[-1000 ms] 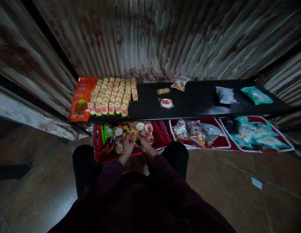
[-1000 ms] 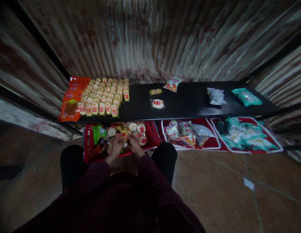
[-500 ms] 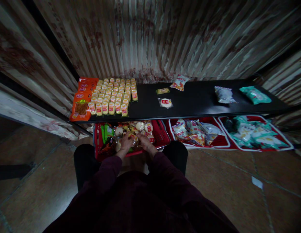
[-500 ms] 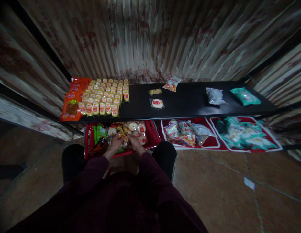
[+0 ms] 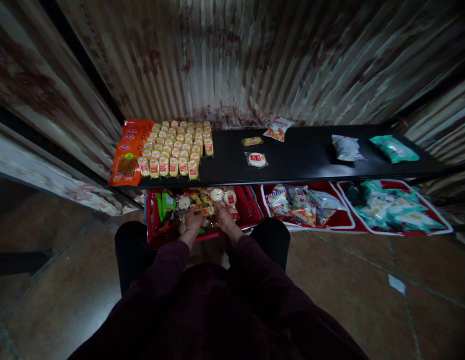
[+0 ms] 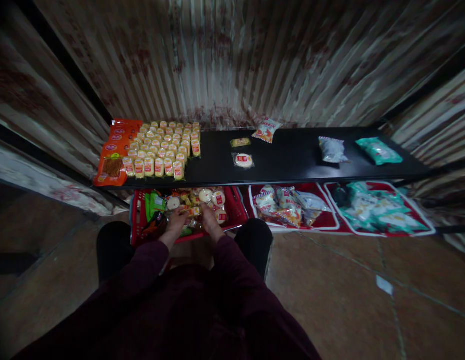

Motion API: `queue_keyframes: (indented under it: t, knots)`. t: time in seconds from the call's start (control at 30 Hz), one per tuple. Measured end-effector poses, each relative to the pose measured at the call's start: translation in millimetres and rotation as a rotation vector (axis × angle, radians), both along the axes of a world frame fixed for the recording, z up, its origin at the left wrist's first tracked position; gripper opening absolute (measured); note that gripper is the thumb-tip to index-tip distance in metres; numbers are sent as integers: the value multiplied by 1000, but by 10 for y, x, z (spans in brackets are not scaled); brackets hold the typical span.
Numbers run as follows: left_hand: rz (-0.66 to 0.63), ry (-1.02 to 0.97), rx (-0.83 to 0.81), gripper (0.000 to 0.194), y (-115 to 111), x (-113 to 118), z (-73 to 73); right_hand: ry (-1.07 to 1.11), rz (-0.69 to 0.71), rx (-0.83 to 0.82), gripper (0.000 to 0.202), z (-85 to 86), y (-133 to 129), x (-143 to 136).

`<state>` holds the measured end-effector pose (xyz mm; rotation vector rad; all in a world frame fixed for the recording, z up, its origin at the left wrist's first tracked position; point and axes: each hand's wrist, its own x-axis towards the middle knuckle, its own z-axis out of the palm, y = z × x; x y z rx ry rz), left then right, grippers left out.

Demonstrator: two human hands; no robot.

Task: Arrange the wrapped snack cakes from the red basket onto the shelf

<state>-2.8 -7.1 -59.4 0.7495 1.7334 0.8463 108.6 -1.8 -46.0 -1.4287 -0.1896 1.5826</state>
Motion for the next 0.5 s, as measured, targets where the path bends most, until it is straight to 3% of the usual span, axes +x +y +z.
queue_keyframes:
  t: [0.3, 0.5]
  knots:
    - [132, -179, 1, 37, -57, 80, 83, 105, -103, 164, 10, -99, 23, -94]
    - [167, -207, -38, 36, -87, 152, 119, 106, -148, 148, 17, -73, 48, -116]
